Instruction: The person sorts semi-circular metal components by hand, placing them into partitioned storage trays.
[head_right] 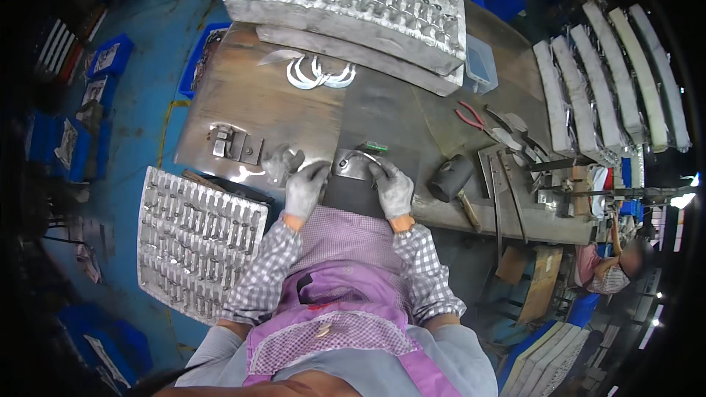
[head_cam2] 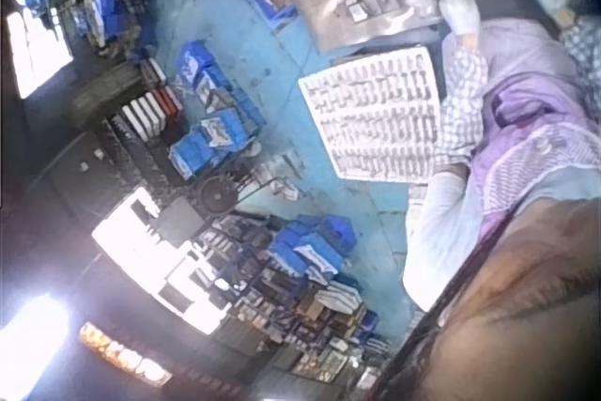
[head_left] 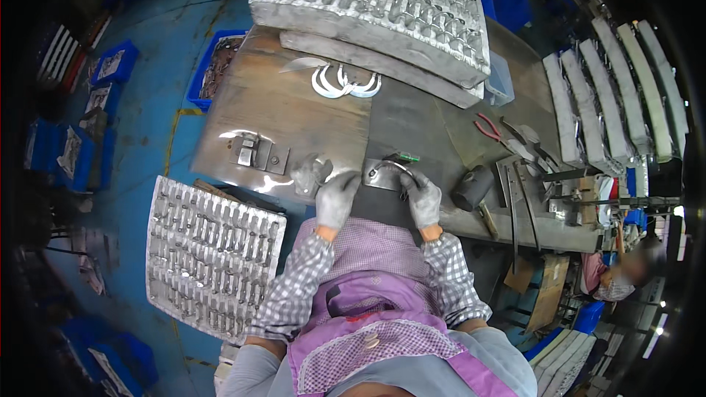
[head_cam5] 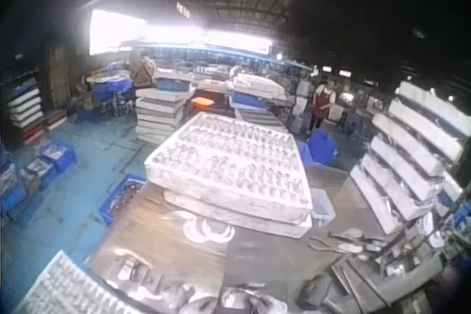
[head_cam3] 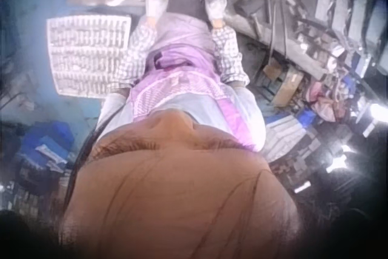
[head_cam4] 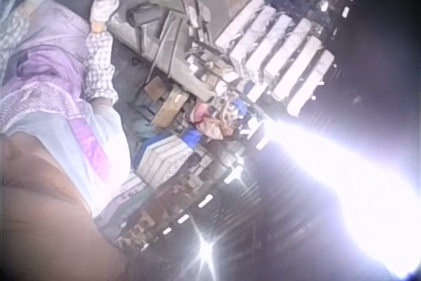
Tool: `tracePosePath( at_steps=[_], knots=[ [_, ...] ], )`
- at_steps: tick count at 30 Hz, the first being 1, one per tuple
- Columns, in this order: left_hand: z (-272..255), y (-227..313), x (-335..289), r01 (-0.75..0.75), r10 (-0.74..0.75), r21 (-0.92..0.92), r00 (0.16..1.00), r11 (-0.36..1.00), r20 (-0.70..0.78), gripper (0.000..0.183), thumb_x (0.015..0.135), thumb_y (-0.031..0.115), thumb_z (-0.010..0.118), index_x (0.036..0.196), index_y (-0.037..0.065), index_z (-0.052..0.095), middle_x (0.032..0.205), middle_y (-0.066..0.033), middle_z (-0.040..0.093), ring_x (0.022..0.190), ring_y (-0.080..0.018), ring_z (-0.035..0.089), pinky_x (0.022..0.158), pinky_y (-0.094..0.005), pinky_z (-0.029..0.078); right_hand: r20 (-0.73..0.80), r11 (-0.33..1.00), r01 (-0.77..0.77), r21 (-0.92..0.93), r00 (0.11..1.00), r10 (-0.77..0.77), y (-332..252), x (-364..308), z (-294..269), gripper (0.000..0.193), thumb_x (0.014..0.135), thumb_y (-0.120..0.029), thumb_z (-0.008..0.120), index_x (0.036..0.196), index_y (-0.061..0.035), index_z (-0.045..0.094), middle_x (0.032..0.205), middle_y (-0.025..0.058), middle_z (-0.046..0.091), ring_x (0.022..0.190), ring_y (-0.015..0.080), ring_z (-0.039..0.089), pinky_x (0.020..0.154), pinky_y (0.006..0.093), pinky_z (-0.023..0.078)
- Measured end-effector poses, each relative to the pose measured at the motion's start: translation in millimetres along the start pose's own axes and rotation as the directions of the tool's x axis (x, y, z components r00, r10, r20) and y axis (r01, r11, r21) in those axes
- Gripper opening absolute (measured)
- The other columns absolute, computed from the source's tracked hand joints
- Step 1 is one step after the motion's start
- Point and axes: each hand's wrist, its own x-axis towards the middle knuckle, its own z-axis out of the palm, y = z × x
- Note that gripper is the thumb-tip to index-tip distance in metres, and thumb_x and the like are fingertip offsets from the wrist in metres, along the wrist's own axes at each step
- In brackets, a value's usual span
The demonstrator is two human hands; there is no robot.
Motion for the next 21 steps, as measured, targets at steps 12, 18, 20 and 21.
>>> tracePosePath(
  at_steps=[12, 18, 20, 21],
  knots=[
    [49, 22, 42, 0.281, -0.299, 0.220, 0.953, 0.934, 0.055, 0.029, 0.080, 0.021, 0.087, 0.086, 0.001, 0.066, 0.071, -0.0001, 0.063, 0.063, -0.0090, 0.054, 0.059, -0.0253, 0.049, -0.163, 0.951, 0.307, 0.035, 0.941, -0.297, 77, 21, 1, 0.016, 0.077, -0.009, 0.080, 0.093, -0.0121, 0.079, 0.092, 0.0034, 0.070, 0.087, 0.0233, 0.065, 0.080, 0.0366, 0.052],
    [55, 10, 38, 0.227, -0.252, 0.327, 0.967, 0.917, 0.036, 0.030, 0.081, 0.024, 0.086, 0.089, 0.001, 0.067, 0.072, -0.0011, 0.063, 0.061, -0.0106, 0.053, 0.059, -0.0276, 0.049, 0.018, 0.930, 0.011, 0.368, 1.000, -0.019, 68, 24, -10, 0.034, 0.073, -0.014, 0.085, 0.106, -0.0117, 0.077, 0.092, 0.0031, 0.069, 0.088, 0.0230, 0.066, 0.080, 0.0377, 0.052],
    [49, 21, 42, 0.272, -0.299, 0.318, 0.954, 0.908, 0.037, 0.033, 0.082, 0.028, 0.085, 0.091, 0.001, 0.068, 0.072, -0.0037, 0.065, 0.062, -0.0144, 0.057, 0.060, -0.0299, 0.051, -0.016, 0.966, 0.156, 0.207, 0.988, -0.156, 65, 26, -10, 0.038, 0.074, -0.016, 0.085, 0.110, -0.0103, 0.076, 0.093, 0.0057, 0.069, 0.089, 0.0242, 0.066, 0.081, 0.0384, 0.052],
    [44, 25, 41, 0.315, -0.345, 0.308, 0.937, 0.898, 0.047, 0.036, 0.083, 0.033, 0.084, 0.092, 0.002, 0.068, 0.073, -0.0063, 0.067, 0.063, -0.0181, 0.062, 0.062, -0.0322, 0.052, -0.035, 0.955, 0.294, 0.036, 0.955, -0.293, 62, 27, -9, 0.043, 0.074, -0.017, 0.085, 0.115, -0.0090, 0.074, 0.094, 0.0082, 0.070, 0.089, 0.0255, 0.067, 0.082, 0.0392, 0.052]
  ],
)
